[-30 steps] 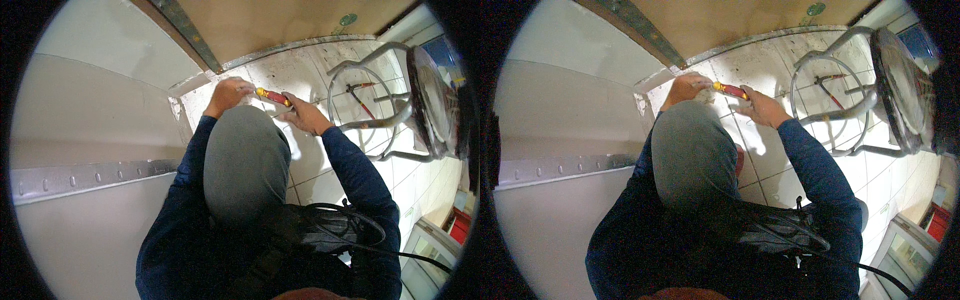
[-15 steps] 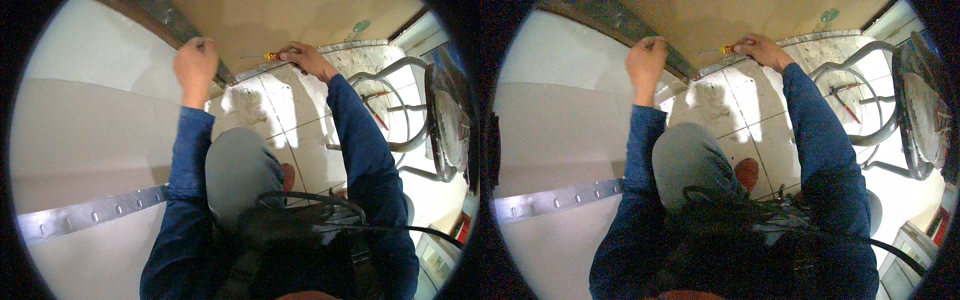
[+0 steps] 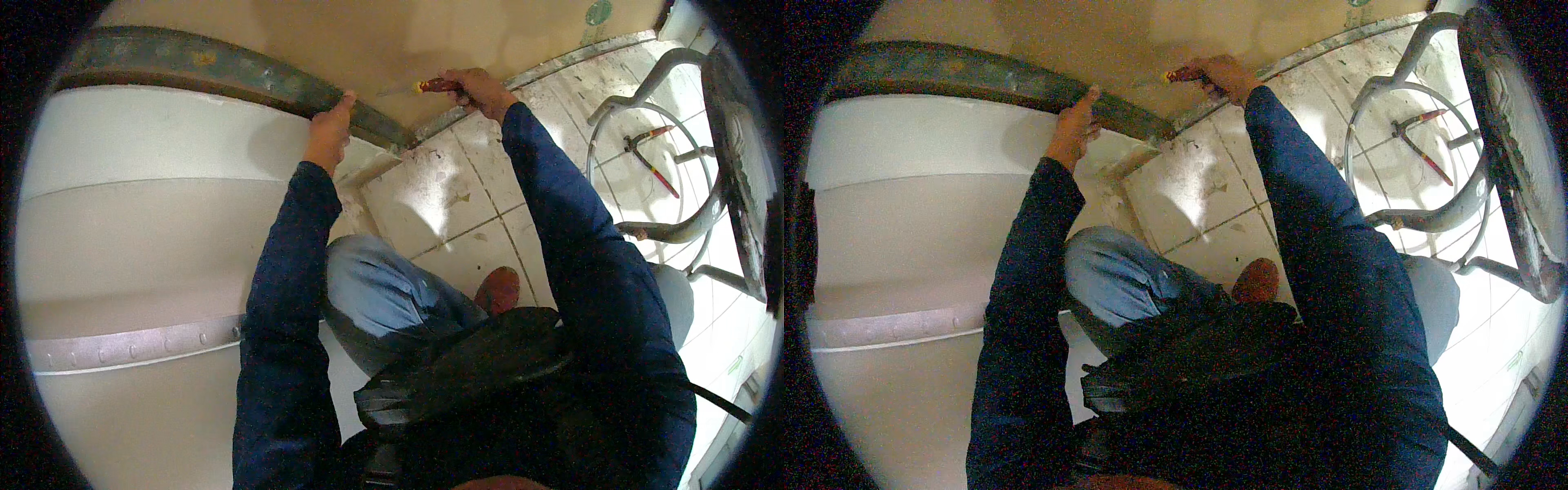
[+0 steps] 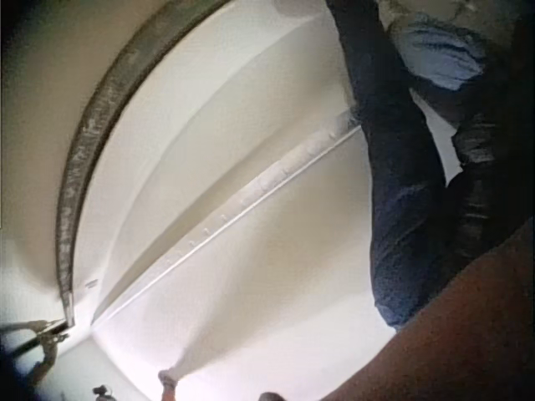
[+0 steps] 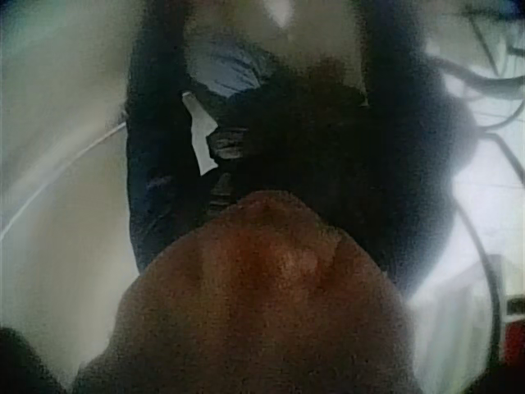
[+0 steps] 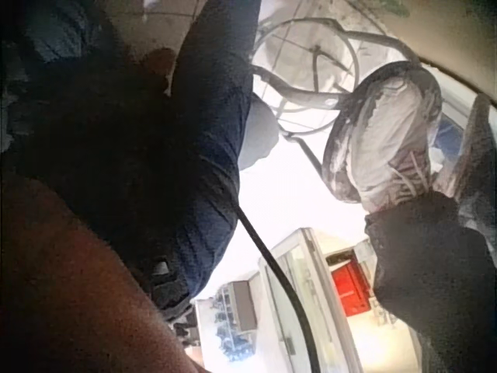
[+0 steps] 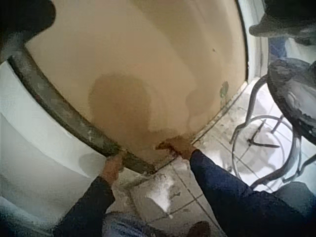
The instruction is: The person installs metal studs for a wall frame. The person uses a screwdriver to tighten screws into the bottom track, handles a long metal stud, and works with another person to position and secure the framing components.
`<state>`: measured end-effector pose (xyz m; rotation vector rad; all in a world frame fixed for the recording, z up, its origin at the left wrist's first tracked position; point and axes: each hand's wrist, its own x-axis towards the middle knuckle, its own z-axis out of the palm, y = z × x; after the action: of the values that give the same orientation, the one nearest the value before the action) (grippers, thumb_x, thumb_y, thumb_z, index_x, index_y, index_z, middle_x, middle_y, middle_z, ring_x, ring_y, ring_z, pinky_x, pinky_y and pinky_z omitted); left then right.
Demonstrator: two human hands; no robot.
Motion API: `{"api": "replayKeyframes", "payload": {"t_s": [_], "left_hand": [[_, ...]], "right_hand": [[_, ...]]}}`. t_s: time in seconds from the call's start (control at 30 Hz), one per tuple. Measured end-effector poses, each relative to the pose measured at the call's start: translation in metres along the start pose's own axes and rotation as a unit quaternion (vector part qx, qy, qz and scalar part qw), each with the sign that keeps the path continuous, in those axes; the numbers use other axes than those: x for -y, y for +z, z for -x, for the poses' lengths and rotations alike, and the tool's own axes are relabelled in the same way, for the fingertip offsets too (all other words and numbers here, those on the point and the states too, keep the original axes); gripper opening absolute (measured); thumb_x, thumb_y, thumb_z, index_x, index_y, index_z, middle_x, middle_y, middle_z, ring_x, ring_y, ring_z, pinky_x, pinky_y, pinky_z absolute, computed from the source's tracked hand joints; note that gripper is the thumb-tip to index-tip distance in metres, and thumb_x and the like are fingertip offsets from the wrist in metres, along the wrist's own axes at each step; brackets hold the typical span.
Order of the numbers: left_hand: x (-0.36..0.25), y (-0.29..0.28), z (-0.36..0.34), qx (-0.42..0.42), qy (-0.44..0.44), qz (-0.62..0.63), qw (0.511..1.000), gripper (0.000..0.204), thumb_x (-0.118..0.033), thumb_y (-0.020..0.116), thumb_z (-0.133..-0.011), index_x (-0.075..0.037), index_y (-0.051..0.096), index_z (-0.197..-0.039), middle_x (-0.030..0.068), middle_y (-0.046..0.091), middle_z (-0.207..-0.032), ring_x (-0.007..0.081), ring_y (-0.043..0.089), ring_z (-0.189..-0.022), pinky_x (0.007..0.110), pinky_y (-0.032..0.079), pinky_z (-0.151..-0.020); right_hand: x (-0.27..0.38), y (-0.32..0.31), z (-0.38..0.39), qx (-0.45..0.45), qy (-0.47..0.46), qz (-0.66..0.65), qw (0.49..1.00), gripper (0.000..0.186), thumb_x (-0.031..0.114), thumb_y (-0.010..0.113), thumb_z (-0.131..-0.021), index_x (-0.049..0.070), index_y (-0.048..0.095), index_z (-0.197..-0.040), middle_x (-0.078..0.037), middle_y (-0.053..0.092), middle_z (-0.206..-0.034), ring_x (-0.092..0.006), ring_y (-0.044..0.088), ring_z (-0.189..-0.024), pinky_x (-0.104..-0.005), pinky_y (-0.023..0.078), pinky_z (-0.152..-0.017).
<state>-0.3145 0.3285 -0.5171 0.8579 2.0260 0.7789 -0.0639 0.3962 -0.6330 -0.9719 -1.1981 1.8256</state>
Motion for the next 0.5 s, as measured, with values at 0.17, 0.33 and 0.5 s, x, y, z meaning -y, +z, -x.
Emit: {"api": "replayKeyframes", "payload": {"t_s": [0.17, 0.33, 0.5], "left_hand": [[0.016, 0.006, -0.027, -0.097, 0.386, -0.458, 0.795, 0.050, -0.039, 0.068, -0.075, 0.003, 0.059, -0.100, 0.0202, 0.061, -0.081, 0.0318, 0.061, -0.074, 0.041, 0.047, -0.075], [0.026, -0.001, -0.052, -0.168, 0.208, -0.192, 0.944, 0.046, -0.040, 0.057, -0.077, 0.006, 0.064, -0.078, 0.0251, 0.064, -0.082, 0.0388, 0.060, -0.081, 0.044, 0.044, -0.077], [0.014, 0.029, -0.042, -0.149, 0.174, -0.202, 0.952, 0.050, -0.043, 0.053, -0.078, 0.006, 0.064, -0.078, 0.0244, 0.065, -0.082, 0.0397, 0.061, -0.082, 0.044, 0.044, -0.077]], "right_hand": [[-0.004, -0.010, -0.009, -0.004, -0.035, 0.015, 0.999, 0.036, 0.041, 0.058, -0.086, 0.006, 0.059, -0.081, 0.001, 0.051, -0.061, -0.0067, 0.042, -0.047, -0.0220, 0.032, -0.039], [-0.022, 0.001, -0.042, 0.048, -0.060, -0.092, 0.993, 0.032, 0.032, 0.054, -0.090, 0.001, 0.056, -0.087, -0.002, 0.053, -0.063, -0.0084, 0.046, -0.047, -0.0221, 0.038, -0.040], [-0.060, -0.050, -0.084, -0.035, -0.352, 0.280, 0.892, 0.029, 0.027, 0.050, -0.091, -0.002, 0.055, -0.090, -0.004, 0.055, -0.065, -0.0096, 0.049, -0.049, -0.0234, 0.044, -0.044]]}}
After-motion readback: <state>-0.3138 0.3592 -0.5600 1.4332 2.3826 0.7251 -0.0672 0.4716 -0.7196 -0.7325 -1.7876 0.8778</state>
